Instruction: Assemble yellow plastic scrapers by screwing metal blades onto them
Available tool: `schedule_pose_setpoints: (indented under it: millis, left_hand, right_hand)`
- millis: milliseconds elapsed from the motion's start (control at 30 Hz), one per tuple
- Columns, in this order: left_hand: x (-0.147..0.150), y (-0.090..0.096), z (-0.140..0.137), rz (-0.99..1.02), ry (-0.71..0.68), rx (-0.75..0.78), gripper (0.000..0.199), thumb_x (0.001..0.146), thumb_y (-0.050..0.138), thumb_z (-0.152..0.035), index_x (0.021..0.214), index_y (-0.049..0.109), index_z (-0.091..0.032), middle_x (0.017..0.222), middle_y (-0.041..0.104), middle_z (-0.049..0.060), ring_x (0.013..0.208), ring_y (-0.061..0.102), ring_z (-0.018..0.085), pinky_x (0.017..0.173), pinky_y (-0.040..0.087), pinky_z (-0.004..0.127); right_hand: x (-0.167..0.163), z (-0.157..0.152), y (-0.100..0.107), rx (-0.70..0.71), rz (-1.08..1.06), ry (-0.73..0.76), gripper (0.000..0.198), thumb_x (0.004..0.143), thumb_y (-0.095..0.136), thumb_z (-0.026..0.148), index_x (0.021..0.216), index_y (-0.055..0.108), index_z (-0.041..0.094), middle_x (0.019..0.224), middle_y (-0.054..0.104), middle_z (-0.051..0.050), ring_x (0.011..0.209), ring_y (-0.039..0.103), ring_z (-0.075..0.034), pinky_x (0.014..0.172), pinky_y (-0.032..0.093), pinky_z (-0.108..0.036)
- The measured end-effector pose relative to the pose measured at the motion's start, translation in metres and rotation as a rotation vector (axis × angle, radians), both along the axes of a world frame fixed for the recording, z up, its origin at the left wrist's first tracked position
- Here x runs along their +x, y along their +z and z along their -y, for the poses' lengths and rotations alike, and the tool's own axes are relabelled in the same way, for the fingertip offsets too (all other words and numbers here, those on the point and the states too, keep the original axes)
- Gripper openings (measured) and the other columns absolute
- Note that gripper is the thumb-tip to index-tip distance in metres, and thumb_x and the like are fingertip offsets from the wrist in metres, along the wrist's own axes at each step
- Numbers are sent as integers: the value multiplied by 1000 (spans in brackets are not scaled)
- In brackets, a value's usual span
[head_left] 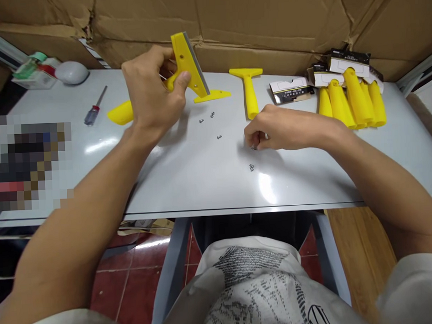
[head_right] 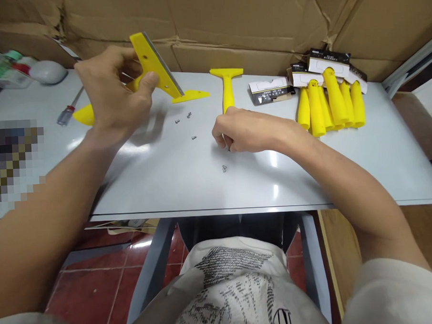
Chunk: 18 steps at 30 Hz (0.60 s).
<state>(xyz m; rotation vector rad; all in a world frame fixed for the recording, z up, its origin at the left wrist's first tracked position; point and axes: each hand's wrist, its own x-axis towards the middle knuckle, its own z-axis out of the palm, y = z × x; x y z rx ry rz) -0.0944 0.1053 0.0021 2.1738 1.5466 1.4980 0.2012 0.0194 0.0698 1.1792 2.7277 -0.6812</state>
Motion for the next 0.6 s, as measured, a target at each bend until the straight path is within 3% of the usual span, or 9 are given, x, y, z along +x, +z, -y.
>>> schedule_pose_setpoints:
  millis: [133, 300, 600]
  left_hand:
    - [-1, -1, -2, 11, -20, -17, 51, 80, 100, -62, 114, 80, -29, 104, 77, 2, 93, 63, 25, 97, 54, 45]
    - [-3, -2, -5, 2, -29, 25, 50, 80, 99, -67, 111, 82, -31, 100, 79, -1, 87, 62, 23, 89, 55, 43]
    - [-4, -4, -9, -15, -19, 26, 66, 75, 100, -81, 110, 82, -29, 99, 79, 0, 85, 62, 24, 87, 54, 44]
  right_hand:
    - [-4, 1, -5, 7, 50, 15, 23, 88, 72, -5, 91, 79, 16, 86, 74, -3, 78, 63, -16, 73, 42, -33]
    - [-6, 1, -14, 61, 35, 18, 24, 87, 71, -5, 81, 78, 17, 80, 70, -5, 76, 59, -17, 71, 38, -36]
    - [-13, 1, -26, 158, -68, 42, 25, 91, 64, -5, 84, 75, 16, 81, 71, -4, 72, 51, -14, 73, 33, -36]
